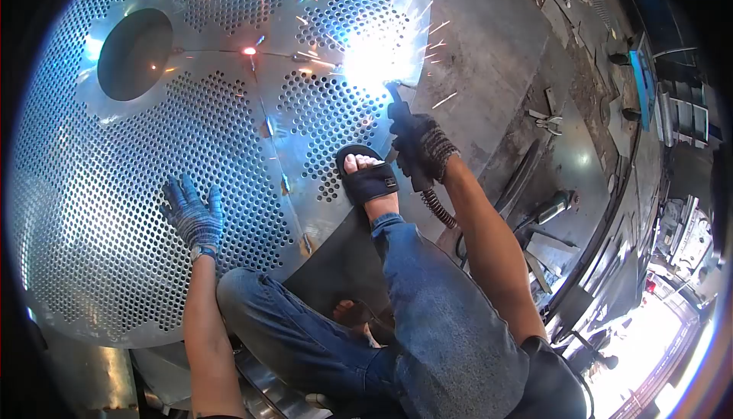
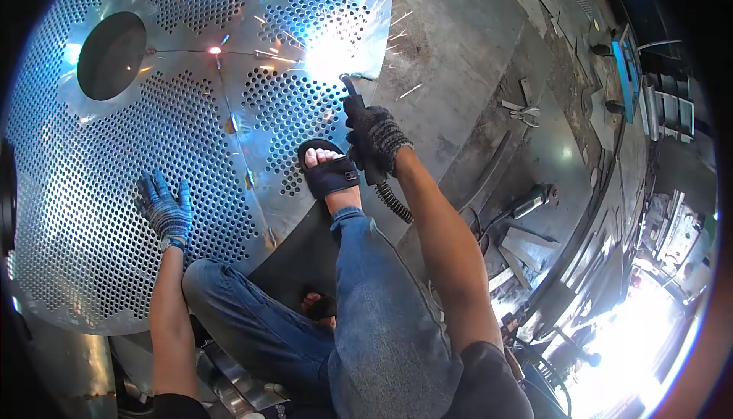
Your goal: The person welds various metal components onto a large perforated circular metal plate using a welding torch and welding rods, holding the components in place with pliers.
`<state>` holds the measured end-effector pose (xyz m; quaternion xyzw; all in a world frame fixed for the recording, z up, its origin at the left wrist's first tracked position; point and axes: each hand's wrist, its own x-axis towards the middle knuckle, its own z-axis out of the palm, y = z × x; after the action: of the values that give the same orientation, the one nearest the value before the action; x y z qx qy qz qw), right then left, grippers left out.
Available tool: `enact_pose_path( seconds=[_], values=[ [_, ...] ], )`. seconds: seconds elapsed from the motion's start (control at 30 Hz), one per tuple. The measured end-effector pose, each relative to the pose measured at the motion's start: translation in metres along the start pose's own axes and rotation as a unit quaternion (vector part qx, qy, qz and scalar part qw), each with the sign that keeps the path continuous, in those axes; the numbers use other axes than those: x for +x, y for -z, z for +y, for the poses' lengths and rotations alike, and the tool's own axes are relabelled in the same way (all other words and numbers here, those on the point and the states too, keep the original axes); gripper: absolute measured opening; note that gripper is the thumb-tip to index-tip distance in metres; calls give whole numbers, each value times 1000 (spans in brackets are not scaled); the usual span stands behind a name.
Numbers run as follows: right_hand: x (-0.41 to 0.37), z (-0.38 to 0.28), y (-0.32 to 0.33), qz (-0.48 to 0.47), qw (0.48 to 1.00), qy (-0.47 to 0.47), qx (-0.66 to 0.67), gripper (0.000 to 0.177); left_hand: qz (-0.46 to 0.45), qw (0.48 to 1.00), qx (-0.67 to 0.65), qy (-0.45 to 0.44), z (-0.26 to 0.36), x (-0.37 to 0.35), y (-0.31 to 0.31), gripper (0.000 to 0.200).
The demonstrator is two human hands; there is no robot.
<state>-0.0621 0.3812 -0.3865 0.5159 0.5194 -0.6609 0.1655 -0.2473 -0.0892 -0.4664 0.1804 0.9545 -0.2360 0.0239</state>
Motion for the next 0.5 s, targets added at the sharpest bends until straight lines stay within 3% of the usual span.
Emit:
enact_pose_path(
  seconds=[0.1, 0.3, 0.5],
  values=[
    [1, 5, -2, 6, 1000, 14, -4, 67, -14, 1000, 8, 6, 1, 0, -1, 87],
    [4, 12, 4, -9, 1000, 24, 5, 69, 3, 1000, 12, -6, -1, 1, -3, 88],
    [29, 31, 9, -27, 993, 92, -68, 77, -40, 999, 5, 9, 5, 3, 17, 89]
  ],
)
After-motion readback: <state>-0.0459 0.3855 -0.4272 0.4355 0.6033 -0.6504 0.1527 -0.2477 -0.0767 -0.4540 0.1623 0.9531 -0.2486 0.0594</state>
